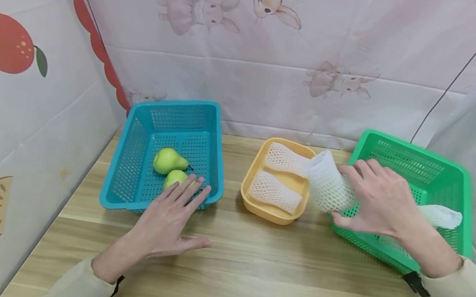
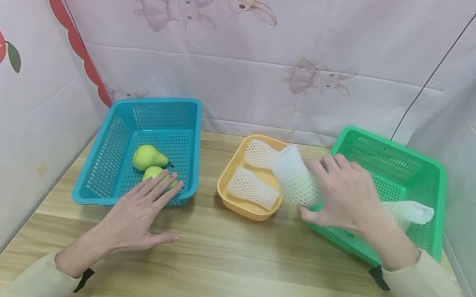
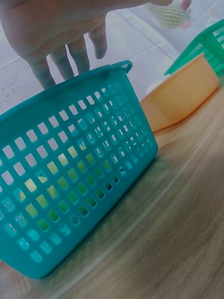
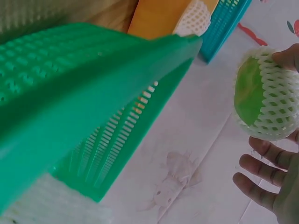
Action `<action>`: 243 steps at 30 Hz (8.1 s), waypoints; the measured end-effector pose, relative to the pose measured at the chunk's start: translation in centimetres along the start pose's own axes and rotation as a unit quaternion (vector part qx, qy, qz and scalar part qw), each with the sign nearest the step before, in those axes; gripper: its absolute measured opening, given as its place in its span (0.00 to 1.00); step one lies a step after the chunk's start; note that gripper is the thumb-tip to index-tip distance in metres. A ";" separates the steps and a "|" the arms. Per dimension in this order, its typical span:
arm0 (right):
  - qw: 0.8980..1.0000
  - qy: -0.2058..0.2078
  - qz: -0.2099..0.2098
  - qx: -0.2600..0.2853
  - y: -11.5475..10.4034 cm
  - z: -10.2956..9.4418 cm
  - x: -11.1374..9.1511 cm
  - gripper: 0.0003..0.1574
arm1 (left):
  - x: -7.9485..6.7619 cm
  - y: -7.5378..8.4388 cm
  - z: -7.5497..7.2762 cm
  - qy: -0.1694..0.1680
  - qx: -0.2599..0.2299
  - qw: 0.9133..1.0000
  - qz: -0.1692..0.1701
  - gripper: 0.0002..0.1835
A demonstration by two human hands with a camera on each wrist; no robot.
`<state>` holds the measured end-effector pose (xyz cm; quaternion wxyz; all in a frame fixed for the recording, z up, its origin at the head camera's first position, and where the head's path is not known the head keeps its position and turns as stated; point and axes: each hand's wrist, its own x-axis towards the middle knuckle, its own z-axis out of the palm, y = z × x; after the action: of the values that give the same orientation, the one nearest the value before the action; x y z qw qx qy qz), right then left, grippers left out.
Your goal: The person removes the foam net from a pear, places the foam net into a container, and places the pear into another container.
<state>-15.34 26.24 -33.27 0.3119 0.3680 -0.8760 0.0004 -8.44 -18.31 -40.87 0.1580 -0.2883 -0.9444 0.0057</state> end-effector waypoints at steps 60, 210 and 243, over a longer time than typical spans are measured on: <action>0.986 -0.125 -0.050 0.098 -11.1 7.7 -4.6 0.56 | -0.2 0.3 0.2 -0.017 0.004 1.000 -0.003 0.61; 0.964 0.064 -0.019 0.256 -10.7 7.1 -0.5 0.60 | 5.1 5.0 1.2 0.118 -0.127 0.978 0.119 0.49; 0.969 -0.140 0.015 0.204 -10.5 3.3 3.4 0.57 | 5.8 5.1 -0.3 0.083 0.053 0.984 0.150 0.49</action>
<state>-12.19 15.67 -36.47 0.1041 0.4067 -0.8979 0.1324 -10.07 -10.94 -39.38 0.2486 -0.4172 -0.8724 0.0553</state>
